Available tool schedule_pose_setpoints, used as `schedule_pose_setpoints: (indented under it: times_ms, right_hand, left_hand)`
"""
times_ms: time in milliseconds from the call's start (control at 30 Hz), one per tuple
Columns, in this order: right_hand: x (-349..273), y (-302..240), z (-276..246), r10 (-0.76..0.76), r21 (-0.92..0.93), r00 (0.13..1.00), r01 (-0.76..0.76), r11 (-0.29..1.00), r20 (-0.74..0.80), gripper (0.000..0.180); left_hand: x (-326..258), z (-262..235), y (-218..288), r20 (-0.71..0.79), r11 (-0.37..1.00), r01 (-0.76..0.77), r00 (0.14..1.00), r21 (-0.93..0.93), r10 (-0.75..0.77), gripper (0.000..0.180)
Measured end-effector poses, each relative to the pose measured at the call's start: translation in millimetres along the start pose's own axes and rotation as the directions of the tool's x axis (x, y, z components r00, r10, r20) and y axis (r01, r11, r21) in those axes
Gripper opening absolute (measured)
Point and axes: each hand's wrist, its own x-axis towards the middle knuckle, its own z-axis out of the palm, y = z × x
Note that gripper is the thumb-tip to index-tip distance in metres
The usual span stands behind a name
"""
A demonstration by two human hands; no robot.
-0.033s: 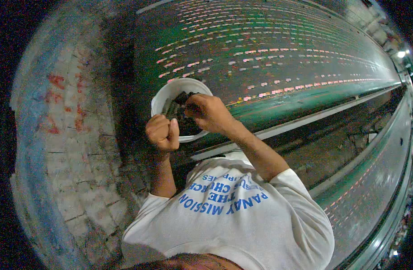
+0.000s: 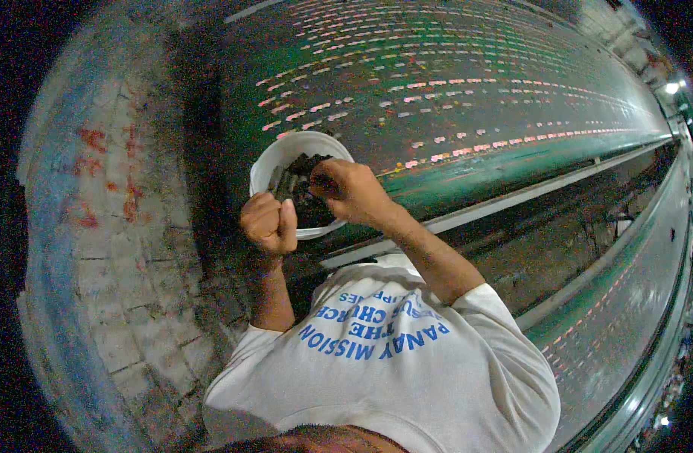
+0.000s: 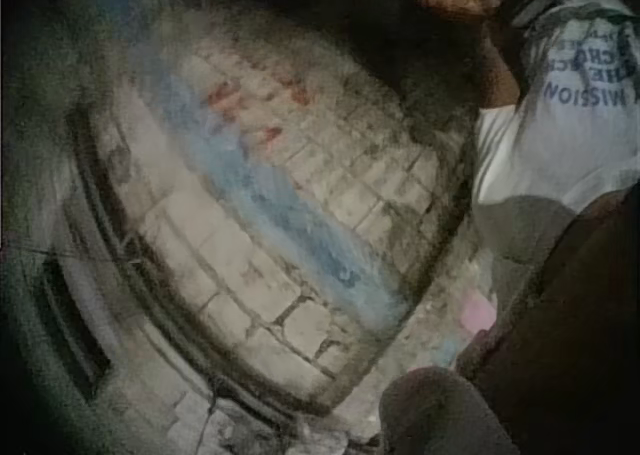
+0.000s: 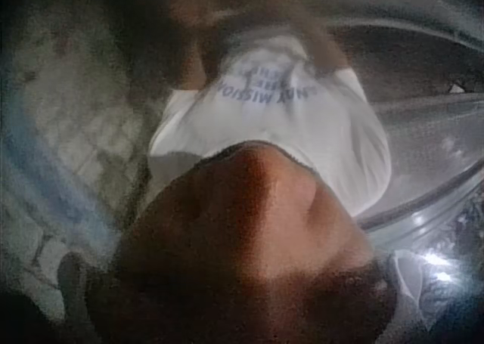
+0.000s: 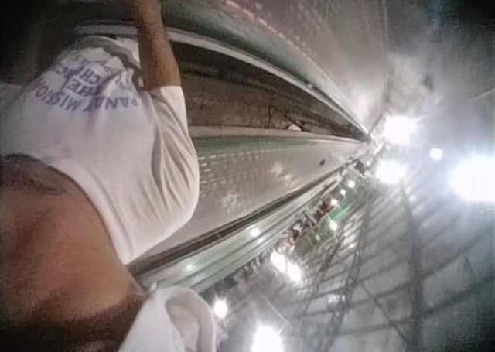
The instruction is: The person holds a white bucket containing dark shellfish and repeatedly picks up individual items to inspect and manipulate them with both hands. The person turns the shellfish over and appears to check their condition before placing them back into the bucket.
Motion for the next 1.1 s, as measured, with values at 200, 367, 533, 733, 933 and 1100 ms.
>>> schedule_pose_setpoints:
  times_ms: [200,367,533,733,933,1100]
  right_hand:
    - [-19.0,24.5,4.5,-0.244,-0.115,0.964,0.232,0.966,-0.103,0.027]
    - [-36.7,44.0,-20.2,-0.13,0.151,0.978,0.155,0.976,-0.162,0.051]
    - [-55.2,75.0,-78.3,-0.049,0.485,0.953,0.197,0.852,-0.299,0.033]
    - [-88.1,125.8,-203.7,0.127,0.513,0.931,0.072,0.855,-0.343,0.024]
    - [-135.9,203.5,-345.2,0.128,0.099,0.879,-0.092,0.991,-0.459,0.035]
    - [-171.0,247.4,-412.0,0.264,0.19,0.783,-0.187,0.964,-0.564,0.024]
  left_hand:
    - [25.7,29.1,16.0,-0.022,1.0,0.01,1.0,-0.013,-0.01,0.038]
    - [72.9,73.3,41.8,0.198,0.991,-0.073,0.979,0.108,0.05,0.035]
    - [96.5,137.3,68.3,0.236,0.993,-0.01,0.972,0.121,-0.019,0.034]
    - [123.6,260.4,99.5,0.204,0.998,0.053,0.977,0.018,-0.055,0.035]
    - [157.1,420.3,141.6,0.107,0.993,-0.076,0.991,-0.087,0.085,0.039]
    - [175.3,498.4,162.0,0.079,0.991,-0.057,0.995,-0.123,0.067,0.044]
